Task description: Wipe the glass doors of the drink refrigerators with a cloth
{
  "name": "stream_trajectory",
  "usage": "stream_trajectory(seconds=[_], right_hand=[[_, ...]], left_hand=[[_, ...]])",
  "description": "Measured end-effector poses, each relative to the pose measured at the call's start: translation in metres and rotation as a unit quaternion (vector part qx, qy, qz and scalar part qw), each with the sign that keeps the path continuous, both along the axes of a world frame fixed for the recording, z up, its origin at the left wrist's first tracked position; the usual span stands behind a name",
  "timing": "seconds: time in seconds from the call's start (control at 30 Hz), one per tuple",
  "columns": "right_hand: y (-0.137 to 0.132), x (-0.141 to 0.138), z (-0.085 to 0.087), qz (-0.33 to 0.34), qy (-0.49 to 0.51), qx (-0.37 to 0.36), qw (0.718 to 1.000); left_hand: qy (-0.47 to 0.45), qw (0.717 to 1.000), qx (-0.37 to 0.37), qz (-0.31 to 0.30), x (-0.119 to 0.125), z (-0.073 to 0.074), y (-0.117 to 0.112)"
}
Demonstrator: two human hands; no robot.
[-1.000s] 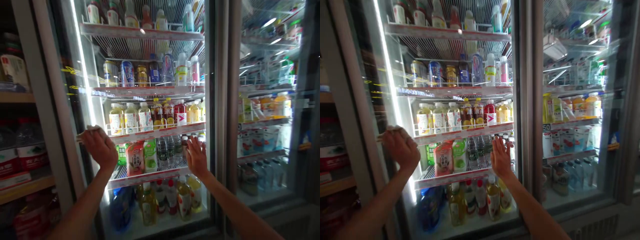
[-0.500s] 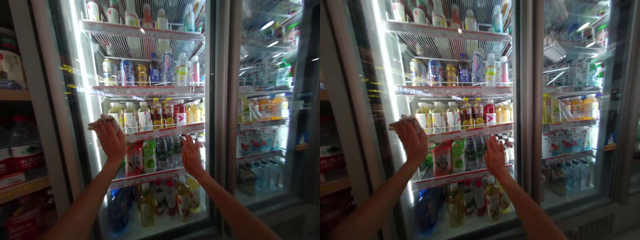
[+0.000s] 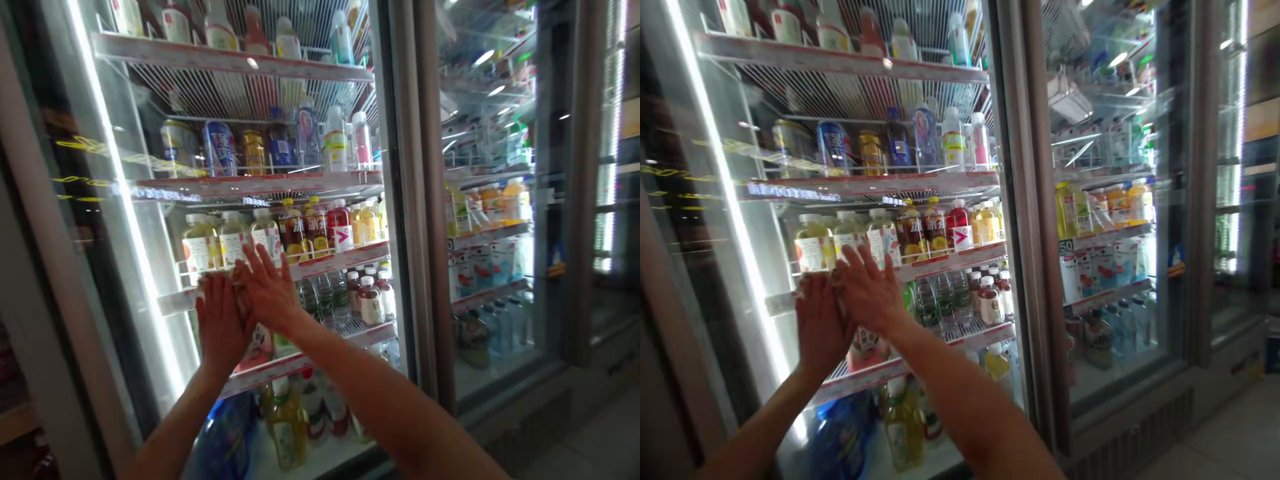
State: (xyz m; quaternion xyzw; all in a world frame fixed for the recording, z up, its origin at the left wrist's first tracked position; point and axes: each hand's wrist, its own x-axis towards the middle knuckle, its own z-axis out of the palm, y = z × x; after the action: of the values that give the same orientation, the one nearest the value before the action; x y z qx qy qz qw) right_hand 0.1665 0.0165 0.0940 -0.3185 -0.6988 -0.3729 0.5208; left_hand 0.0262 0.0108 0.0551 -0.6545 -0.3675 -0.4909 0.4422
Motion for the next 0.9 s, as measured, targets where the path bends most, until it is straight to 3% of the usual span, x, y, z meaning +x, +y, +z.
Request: stream_trajectory(seconds=[0.13,0.27,0.37,0.47,0.57,0.63,0.73,0.83,0.9], right_hand=[[-0.006,-0.005,-0.01,0.036,0.03,0.074,0.996],[-0.013,-0.003,-0.011,0.085,-0.032,0.057,0.994],[-0.015,-0.012,-0.006,0.049,-0.011,0.005,0.999],[-0.014,-0.03,-0.003,0.004,-0.015,-0.014,1.0],[-0.009,-0.044,-0.003,-0.009,-0.079,-0.003,0.997],[-0.005,-0.038,-0.001,-0.007,-0.121,0.009,0.993],[0.005,0.011,0.006,-0.02,-0.089,0.031,0.995],[0.017,0.1,0.013,-0.065,0.058,0.047,0.995],[0.023,0.156,0.013,-0.099,0.17,0.048,0.979]], left_hand=[[-0.01,1.0,-0.018,0.005,0.009,0.002,0.004],[-0.027,0.999,-0.037,-0.004,0.008,0.003,0.002],[-0.021,0.998,-0.053,-0.027,-0.015,-0.001,-0.005],[-0.048,0.998,-0.045,0.005,-0.039,-0.005,-0.011],[-0.067,0.996,-0.048,0.042,-0.048,-0.006,-0.014],[-0.058,0.995,-0.047,0.058,-0.048,-0.005,-0.016],[-0.032,0.996,-0.036,0.076,-0.05,-0.006,-0.017],[-0.035,0.996,-0.027,0.082,-0.052,-0.008,-0.017],[-0.051,0.996,-0.023,0.075,-0.045,-0.009,-0.016]])
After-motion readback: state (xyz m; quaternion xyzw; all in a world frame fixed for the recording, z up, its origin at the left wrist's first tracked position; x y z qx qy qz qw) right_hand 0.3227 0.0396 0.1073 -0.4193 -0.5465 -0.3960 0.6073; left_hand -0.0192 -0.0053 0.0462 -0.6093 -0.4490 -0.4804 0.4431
